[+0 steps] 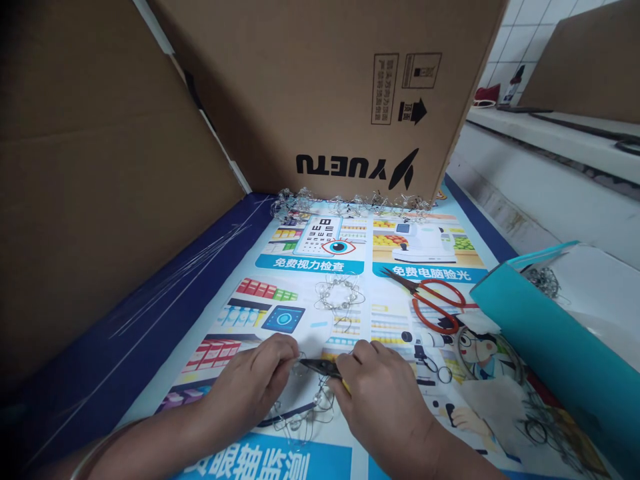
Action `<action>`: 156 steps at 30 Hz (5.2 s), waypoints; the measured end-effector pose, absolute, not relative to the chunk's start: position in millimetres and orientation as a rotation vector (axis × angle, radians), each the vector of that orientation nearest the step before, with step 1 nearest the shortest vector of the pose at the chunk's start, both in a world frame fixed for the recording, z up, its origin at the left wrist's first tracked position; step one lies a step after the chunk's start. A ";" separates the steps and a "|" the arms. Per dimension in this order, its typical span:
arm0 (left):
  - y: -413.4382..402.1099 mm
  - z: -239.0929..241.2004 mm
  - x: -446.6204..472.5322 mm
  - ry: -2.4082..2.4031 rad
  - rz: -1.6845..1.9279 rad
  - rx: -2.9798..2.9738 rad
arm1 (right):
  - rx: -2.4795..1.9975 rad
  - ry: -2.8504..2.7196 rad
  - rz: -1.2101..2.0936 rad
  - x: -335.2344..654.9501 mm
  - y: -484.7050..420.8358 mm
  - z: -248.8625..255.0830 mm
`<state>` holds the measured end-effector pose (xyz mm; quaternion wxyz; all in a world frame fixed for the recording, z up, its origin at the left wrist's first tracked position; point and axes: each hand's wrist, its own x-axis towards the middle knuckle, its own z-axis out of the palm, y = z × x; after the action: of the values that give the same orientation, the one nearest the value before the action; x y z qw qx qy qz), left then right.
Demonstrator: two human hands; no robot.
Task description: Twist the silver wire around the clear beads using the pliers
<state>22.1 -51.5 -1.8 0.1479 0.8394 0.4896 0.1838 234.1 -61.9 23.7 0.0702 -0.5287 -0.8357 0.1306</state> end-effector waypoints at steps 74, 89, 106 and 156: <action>-39.3 -3.3 11.4 1.233 0.531 2.373 | -0.979 -2.824 -0.504 249.7 -58.7 21.5; -44.8 0.7 10.5 1.188 0.569 2.676 | -1.434 -2.654 0.265 250.4 -51.8 40.4; -45.4 7.7 0.6 0.716 0.588 3.013 | -1.435 -2.739 0.843 257.0 -33.8 65.2; -38.8 -3.4 7.7 1.186 0.551 2.418 | -1.332 -2.789 -0.104 246.5 -62.1 56.3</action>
<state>7.7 -38.8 -3.4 0.1949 0.8628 0.4232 0.1964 246.5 -62.1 56.3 0.0244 -0.4305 -0.9016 -0.0338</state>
